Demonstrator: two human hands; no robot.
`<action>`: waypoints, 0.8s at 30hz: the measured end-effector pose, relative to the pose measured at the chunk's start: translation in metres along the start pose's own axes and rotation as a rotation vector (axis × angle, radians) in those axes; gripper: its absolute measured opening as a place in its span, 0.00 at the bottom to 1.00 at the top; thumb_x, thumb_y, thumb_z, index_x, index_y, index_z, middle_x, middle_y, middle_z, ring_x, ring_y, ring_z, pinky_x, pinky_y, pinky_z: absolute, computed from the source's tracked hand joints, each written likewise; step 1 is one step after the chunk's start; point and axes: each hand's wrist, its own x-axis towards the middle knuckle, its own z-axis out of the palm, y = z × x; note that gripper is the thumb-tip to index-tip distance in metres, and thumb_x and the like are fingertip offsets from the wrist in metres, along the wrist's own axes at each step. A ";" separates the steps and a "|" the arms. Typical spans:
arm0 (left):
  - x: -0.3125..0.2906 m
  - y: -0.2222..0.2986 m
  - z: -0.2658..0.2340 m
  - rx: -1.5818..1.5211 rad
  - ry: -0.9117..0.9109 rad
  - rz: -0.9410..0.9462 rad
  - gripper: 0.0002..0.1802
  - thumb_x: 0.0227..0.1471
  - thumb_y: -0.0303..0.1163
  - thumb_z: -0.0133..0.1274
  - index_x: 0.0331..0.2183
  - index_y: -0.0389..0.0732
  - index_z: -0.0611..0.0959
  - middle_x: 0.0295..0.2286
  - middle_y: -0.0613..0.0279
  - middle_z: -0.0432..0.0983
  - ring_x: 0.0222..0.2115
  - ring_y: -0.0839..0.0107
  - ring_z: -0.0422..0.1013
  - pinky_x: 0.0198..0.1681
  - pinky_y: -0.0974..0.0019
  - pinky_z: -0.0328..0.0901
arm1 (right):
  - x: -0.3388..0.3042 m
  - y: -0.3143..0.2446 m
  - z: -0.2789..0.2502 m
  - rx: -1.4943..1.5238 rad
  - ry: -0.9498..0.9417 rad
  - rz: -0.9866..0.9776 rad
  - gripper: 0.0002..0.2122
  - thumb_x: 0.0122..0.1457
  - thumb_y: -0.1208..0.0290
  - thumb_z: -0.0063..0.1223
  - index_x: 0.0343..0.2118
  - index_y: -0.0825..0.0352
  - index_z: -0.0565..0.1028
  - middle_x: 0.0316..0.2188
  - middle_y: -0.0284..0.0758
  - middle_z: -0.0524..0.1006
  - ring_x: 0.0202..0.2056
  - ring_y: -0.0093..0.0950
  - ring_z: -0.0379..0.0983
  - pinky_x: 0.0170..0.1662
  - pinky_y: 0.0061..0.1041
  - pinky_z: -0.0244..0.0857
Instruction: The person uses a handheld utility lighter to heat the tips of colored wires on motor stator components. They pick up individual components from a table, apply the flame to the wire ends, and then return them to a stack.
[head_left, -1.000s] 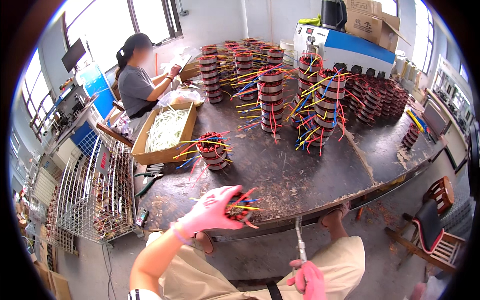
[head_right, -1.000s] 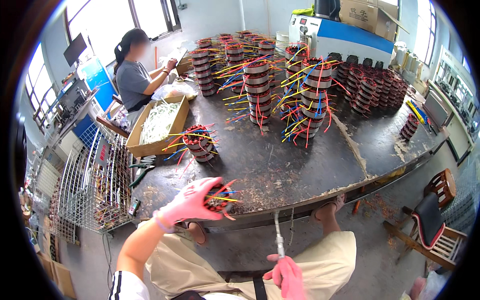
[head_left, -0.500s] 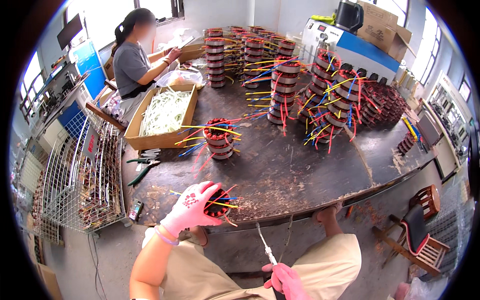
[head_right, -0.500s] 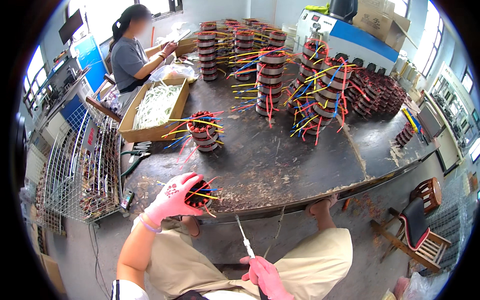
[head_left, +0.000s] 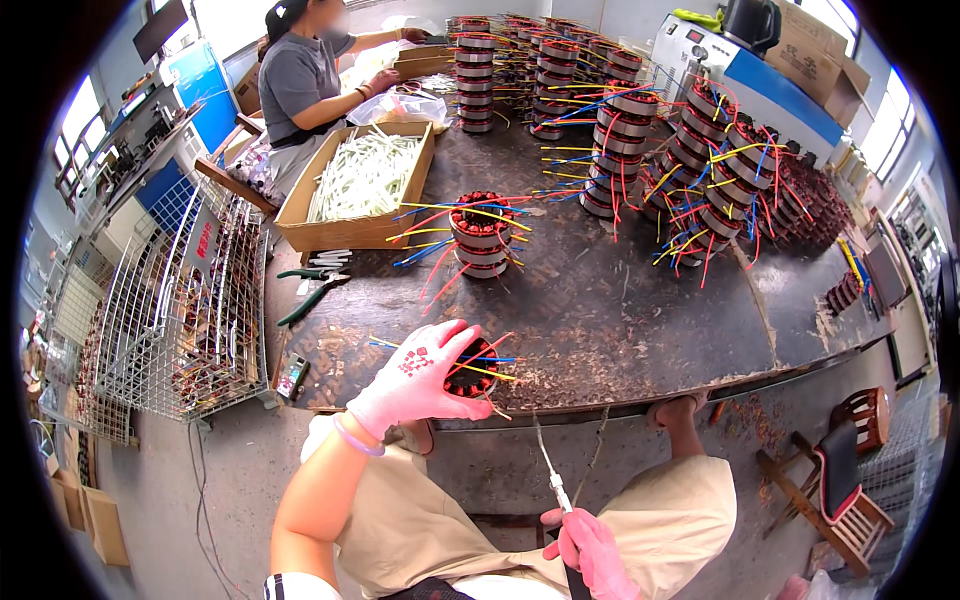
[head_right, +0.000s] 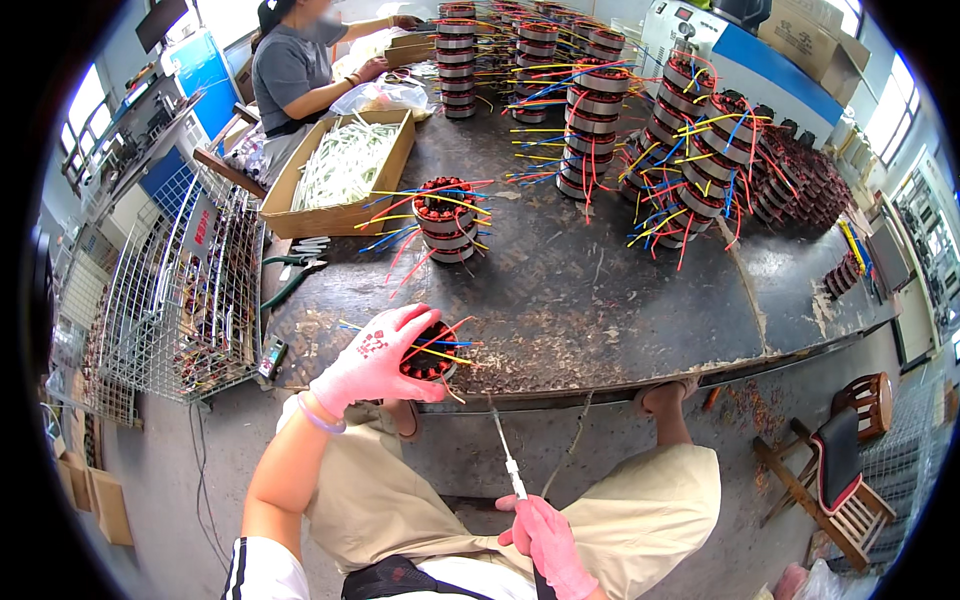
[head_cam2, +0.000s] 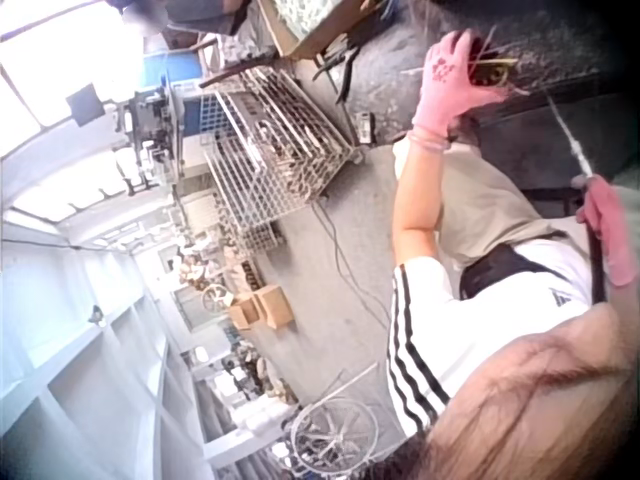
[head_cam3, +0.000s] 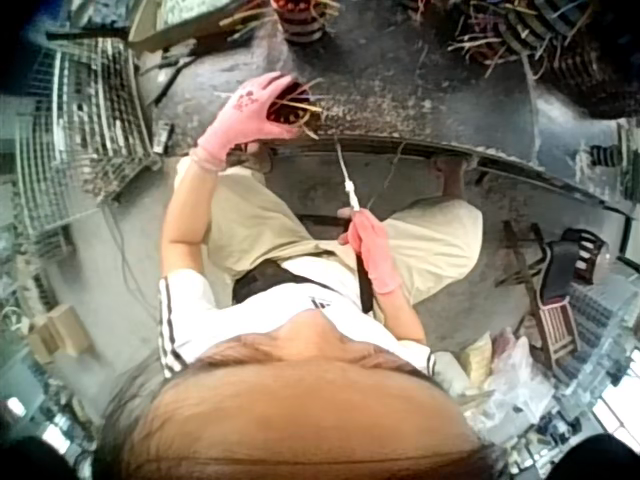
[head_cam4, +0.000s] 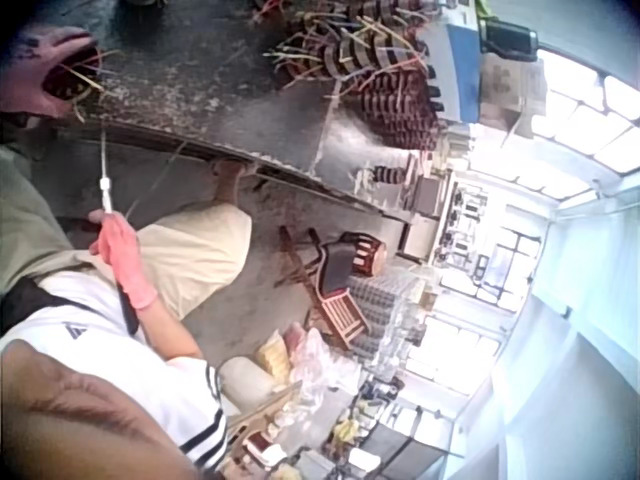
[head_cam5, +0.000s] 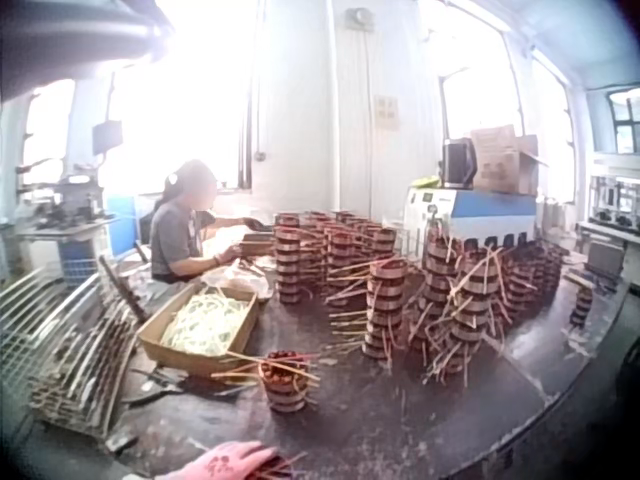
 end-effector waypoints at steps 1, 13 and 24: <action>0.000 0.002 0.003 0.012 0.013 -0.006 0.57 0.31 0.56 0.70 0.57 0.32 0.68 0.54 0.40 0.65 0.55 0.44 0.63 0.60 0.51 0.58 | 0.000 0.000 0.000 0.004 0.002 -0.001 0.19 0.70 0.62 0.40 0.49 0.77 0.71 0.15 0.23 0.61 0.17 0.15 0.56 0.38 0.25 0.70; 0.003 0.022 0.021 0.187 0.036 -0.139 0.63 0.30 0.62 0.68 0.59 0.30 0.65 0.55 0.36 0.62 0.56 0.41 0.59 0.61 0.48 0.54 | -0.007 -0.017 0.015 -0.092 0.045 -0.009 0.18 0.70 0.63 0.39 0.49 0.76 0.71 0.15 0.23 0.60 0.18 0.14 0.55 0.38 0.24 0.70; -0.003 -0.003 -0.001 -0.001 -0.036 -0.096 0.57 0.25 0.42 0.74 0.58 0.35 0.67 0.52 0.46 0.69 0.51 0.48 0.68 0.55 0.54 0.64 | -0.002 -0.010 0.017 -0.159 -0.015 -0.009 0.19 0.70 0.60 0.38 0.46 0.74 0.73 0.14 0.23 0.59 0.18 0.15 0.58 0.36 0.22 0.69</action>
